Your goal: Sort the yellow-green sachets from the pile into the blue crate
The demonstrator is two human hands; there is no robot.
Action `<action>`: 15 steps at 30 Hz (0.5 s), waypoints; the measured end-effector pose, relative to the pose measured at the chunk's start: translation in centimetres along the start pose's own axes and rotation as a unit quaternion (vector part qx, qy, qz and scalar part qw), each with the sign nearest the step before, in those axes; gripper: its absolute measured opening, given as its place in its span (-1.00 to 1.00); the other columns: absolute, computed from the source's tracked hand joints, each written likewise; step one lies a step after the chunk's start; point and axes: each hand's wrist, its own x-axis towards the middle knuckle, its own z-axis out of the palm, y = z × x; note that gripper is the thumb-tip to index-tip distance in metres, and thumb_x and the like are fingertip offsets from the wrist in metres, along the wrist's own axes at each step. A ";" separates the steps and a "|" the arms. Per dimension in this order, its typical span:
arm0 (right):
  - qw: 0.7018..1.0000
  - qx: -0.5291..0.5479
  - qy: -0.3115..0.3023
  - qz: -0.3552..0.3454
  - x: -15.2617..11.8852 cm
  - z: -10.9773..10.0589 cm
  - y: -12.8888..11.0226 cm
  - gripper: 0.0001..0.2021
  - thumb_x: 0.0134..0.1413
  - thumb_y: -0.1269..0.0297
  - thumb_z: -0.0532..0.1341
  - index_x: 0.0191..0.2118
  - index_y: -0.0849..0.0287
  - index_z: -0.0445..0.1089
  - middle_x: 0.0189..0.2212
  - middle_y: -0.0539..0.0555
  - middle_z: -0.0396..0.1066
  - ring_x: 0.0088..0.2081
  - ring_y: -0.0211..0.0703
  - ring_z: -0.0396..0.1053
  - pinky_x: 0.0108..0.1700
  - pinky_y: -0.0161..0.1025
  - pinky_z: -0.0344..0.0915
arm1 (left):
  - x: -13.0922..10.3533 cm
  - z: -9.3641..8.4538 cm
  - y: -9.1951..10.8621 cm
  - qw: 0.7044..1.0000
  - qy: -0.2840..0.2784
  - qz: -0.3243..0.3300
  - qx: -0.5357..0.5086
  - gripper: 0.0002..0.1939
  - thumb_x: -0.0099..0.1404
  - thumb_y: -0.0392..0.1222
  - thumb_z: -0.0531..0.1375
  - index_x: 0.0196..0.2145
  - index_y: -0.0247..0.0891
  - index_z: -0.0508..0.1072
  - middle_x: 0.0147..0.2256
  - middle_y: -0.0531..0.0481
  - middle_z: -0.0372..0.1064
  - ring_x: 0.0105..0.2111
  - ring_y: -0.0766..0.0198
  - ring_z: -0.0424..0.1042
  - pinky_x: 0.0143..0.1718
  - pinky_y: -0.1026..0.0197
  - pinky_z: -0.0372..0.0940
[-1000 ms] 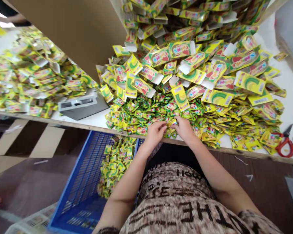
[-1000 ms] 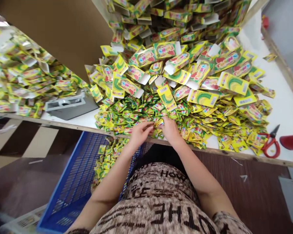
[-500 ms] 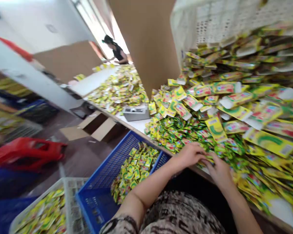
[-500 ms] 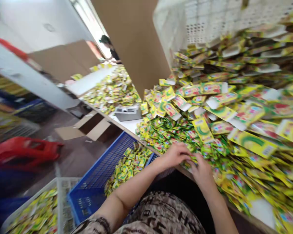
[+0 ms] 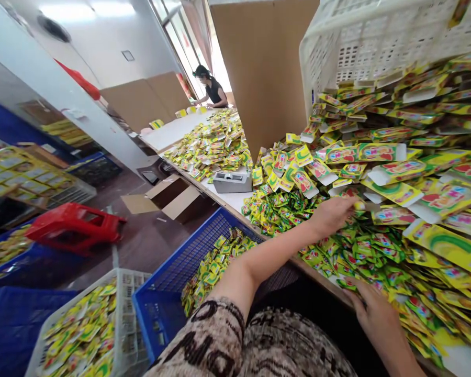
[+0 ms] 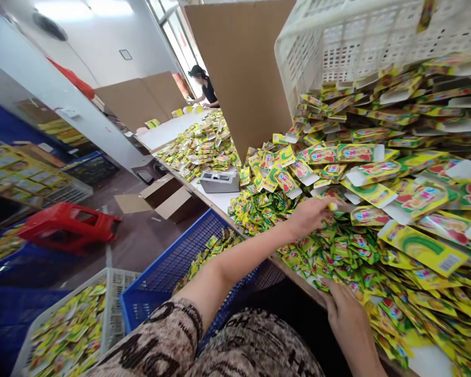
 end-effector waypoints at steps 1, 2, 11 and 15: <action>0.999 0.017 0.041 0.023 0.1 -0.6 -0.3 -0.68 0.24 0.04 0.09 -0.15 0.16 0.45 -0.26 0.14 0.55 -0.24 0.00 0.50 -0.17 -0.12 0.40 | -1.3 0.0 0.8 0.996 0.015 -0.066 -0.058 -0.68 0.37 -0.13 0.09 0.00 -0.34 0.41 -0.21 -0.14 0.45 -0.19 0.18 0.41 -0.11 0.17 0.31; 0.992 0.030 0.103 0.060 0.4 -1.4 -0.7 -0.69 0.21 0.05 0.15 -0.12 0.17 0.46 -0.25 0.15 0.55 -0.25 0.00 0.51 -0.19 -0.13 0.41 | -2.7 0.1 1.6 0.986 0.014 -0.121 -0.116 -0.68 0.34 -0.05 0.13 -0.08 -0.33 0.43 -0.31 -0.06 0.43 -0.31 0.24 0.38 -0.23 0.23 0.30; 0.988 -0.050 0.140 -0.045 4.6 -4.4 -0.8 -0.77 0.20 0.24 0.17 -0.09 0.20 0.46 -0.26 0.15 0.53 -0.25 -0.02 0.47 -0.10 -0.10 0.35 | -11.4 4.6 6.2 0.878 -0.131 -0.289 -0.359 -0.68 0.15 0.00 0.33 -0.31 -0.33 0.46 -0.50 0.13 0.20 -0.44 0.38 0.18 -0.38 0.34 0.14; 0.992 -0.097 0.067 -0.052 4.4 -5.0 -0.5 -0.73 0.24 0.17 0.08 -0.12 0.19 0.44 -0.28 0.16 0.49 -0.26 -0.01 0.44 -0.15 -0.10 0.32 | -11.6 4.9 5.7 0.874 -0.118 -0.275 -0.383 -0.69 0.12 -0.04 0.36 -0.32 -0.34 0.44 -0.51 0.17 0.11 -0.46 0.42 0.11 -0.41 0.36 0.07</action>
